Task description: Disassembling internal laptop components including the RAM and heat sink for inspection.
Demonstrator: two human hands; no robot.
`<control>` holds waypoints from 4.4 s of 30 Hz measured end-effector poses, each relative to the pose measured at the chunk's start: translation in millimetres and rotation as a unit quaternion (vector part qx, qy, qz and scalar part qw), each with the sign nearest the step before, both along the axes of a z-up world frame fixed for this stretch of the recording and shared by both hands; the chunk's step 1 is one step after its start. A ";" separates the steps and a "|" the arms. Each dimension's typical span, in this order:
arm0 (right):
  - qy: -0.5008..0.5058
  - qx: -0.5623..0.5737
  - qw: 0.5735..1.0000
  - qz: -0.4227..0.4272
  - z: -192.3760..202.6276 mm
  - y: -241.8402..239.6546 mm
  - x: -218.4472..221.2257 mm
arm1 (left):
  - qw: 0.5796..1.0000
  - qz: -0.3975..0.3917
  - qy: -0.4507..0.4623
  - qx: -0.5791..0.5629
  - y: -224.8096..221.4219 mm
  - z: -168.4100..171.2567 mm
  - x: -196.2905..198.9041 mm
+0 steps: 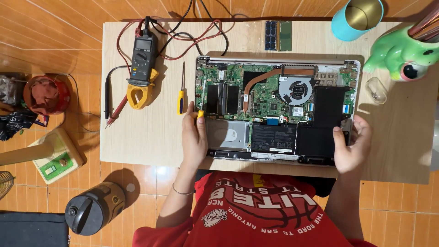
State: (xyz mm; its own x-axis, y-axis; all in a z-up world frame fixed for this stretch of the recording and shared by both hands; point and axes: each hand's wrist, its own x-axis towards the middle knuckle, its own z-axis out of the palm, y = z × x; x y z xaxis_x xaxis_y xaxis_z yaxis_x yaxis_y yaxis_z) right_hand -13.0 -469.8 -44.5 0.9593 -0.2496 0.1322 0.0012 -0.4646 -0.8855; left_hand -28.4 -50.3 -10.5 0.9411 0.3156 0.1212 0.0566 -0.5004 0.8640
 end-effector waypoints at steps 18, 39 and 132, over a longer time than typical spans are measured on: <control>0.009 -0.069 0.997 0.026 30.6 19.3 21.0 | 0.993 0.001 -0.005 -0.114 5.7 1.9 -8.2; -0.123 -0.354 0.806 0.458 58.0 177.3 106.0 | 0.884 -0.250 -0.086 0.385 23.7 136.3 33.1; -0.169 -0.267 0.858 0.406 51.5 182.4 104.4 | 0.710 -0.391 -0.009 0.586 -45.6 148.4 74.5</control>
State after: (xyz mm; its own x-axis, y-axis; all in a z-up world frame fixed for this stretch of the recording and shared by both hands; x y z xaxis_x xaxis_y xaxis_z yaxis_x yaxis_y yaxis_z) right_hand 91.5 -287.4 7.0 0.6728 0.6650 0.3242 0.7308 -0.5290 -0.4314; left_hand 46.1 -95.9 137.9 0.7683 -0.6294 -0.1161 -0.6396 -0.7485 -0.1748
